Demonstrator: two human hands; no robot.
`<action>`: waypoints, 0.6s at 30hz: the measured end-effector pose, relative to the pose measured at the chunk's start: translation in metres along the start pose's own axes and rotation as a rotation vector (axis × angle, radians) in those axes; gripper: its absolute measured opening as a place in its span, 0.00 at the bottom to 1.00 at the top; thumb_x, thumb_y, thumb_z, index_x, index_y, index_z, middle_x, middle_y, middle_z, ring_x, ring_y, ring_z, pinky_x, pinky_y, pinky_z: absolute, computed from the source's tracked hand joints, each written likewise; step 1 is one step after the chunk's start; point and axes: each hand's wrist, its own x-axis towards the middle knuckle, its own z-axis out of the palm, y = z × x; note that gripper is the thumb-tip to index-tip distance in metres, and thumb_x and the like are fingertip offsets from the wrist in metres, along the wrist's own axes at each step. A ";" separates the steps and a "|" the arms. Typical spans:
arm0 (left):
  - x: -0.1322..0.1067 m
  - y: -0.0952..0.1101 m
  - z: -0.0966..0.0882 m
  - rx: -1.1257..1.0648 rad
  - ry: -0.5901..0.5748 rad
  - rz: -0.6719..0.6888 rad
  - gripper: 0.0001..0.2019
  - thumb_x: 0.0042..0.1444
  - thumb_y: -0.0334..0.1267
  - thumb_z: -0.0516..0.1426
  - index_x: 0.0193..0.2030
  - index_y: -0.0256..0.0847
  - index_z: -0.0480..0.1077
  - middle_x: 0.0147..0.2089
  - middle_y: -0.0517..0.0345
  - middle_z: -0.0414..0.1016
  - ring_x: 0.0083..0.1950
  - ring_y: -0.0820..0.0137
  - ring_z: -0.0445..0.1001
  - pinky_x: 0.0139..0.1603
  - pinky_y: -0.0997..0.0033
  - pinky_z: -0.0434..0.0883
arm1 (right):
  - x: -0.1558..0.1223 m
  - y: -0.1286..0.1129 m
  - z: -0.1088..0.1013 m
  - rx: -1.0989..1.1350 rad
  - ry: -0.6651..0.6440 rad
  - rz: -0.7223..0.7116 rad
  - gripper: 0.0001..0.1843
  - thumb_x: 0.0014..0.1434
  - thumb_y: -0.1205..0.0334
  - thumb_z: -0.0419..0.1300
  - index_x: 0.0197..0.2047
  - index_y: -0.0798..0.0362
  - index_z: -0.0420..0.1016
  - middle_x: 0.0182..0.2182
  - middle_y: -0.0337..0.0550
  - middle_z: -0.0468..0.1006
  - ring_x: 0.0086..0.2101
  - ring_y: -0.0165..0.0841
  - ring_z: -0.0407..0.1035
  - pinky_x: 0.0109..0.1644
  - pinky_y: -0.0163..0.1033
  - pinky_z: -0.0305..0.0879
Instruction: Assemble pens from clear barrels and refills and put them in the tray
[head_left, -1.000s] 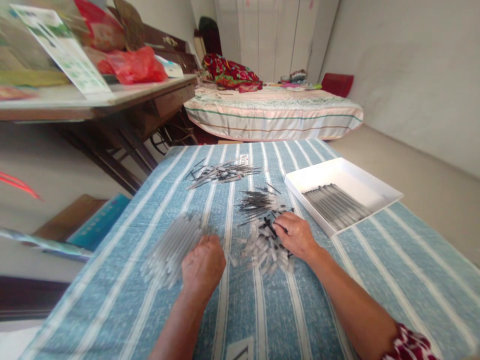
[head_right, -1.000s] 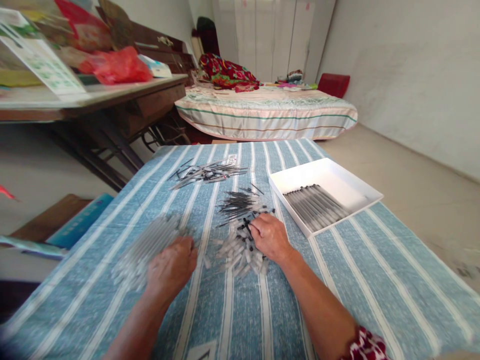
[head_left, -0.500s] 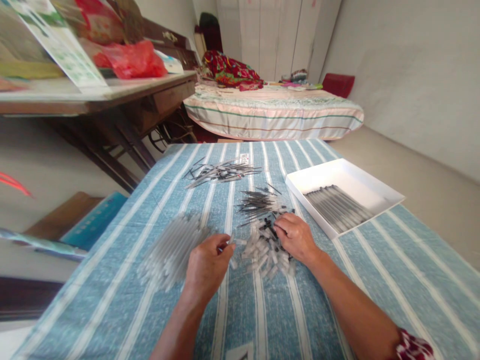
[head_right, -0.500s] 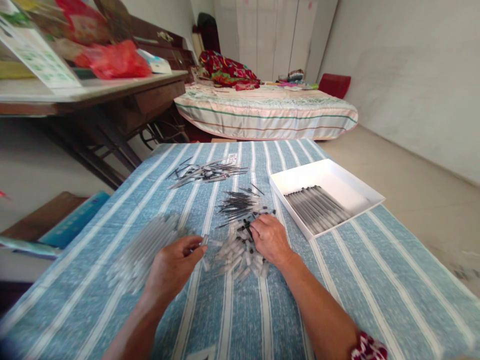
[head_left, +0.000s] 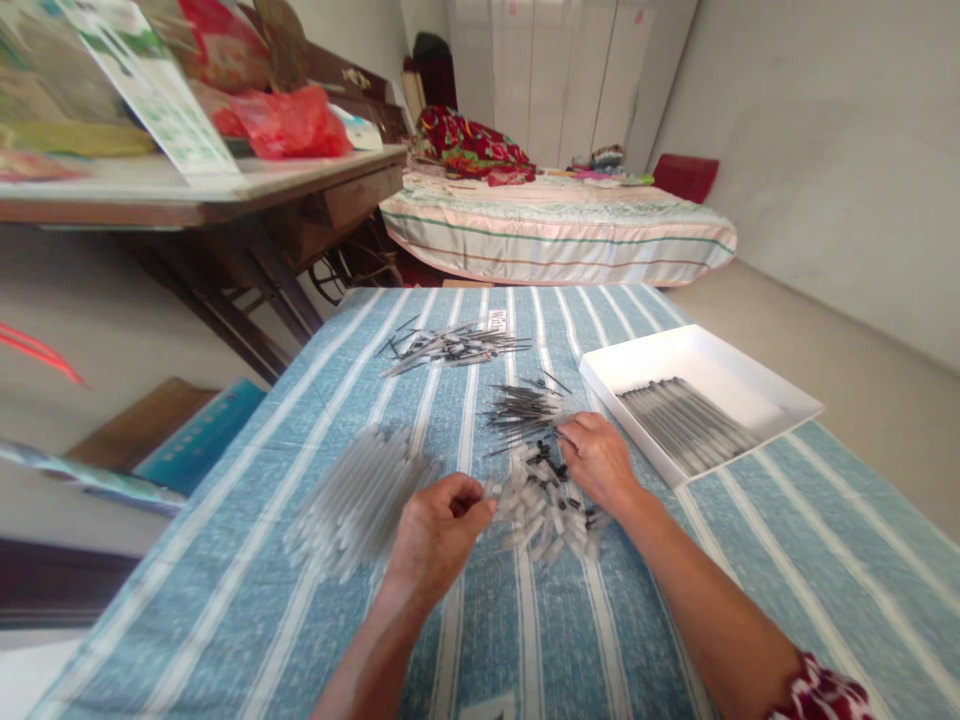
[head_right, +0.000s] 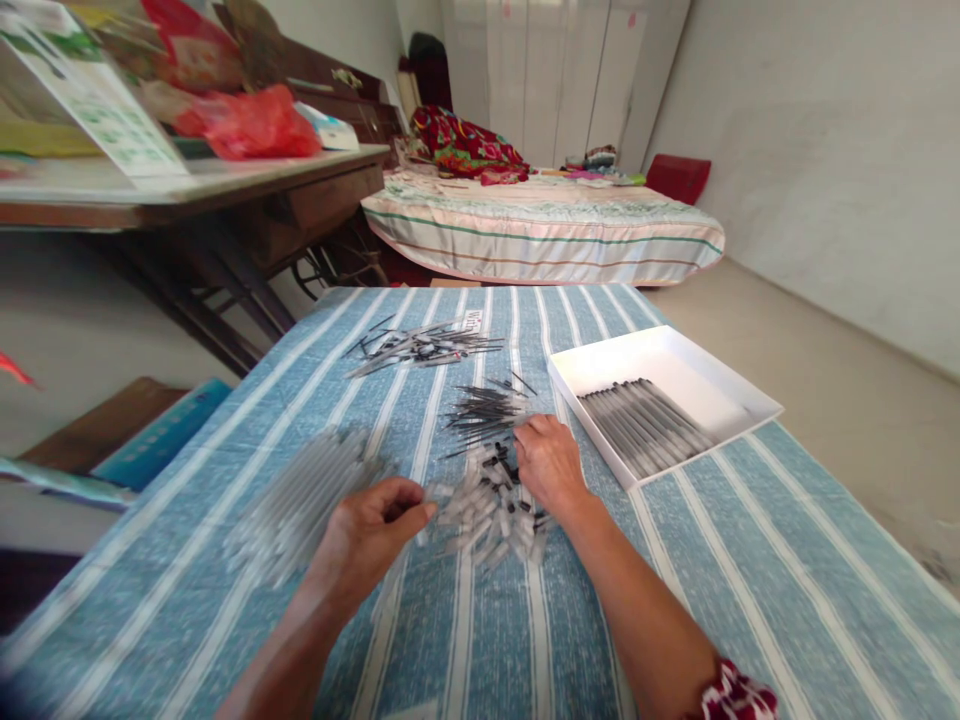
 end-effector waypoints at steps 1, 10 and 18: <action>0.000 0.000 0.000 0.007 0.005 0.001 0.08 0.41 0.42 0.58 0.21 0.40 0.68 0.18 0.65 0.65 0.21 0.74 0.62 0.23 0.75 0.59 | 0.001 0.000 0.000 -0.021 -0.029 0.006 0.07 0.56 0.67 0.55 0.33 0.52 0.74 0.34 0.46 0.73 0.40 0.38 0.64 0.43 0.40 0.59; -0.001 -0.002 0.001 0.038 0.001 0.026 0.09 0.42 0.43 0.58 0.21 0.40 0.66 0.18 0.64 0.65 0.21 0.74 0.61 0.22 0.76 0.57 | 0.002 -0.001 -0.001 -0.119 -0.163 0.096 0.06 0.56 0.64 0.55 0.31 0.52 0.73 0.39 0.48 0.72 0.43 0.40 0.62 0.42 0.41 0.57; -0.002 0.000 0.003 0.094 -0.035 0.012 0.09 0.44 0.42 0.56 0.22 0.39 0.66 0.19 0.64 0.65 0.23 0.73 0.62 0.25 0.74 0.58 | 0.008 -0.007 -0.006 -0.183 -0.247 0.107 0.09 0.58 0.63 0.53 0.33 0.53 0.74 0.38 0.47 0.71 0.43 0.39 0.60 0.43 0.40 0.54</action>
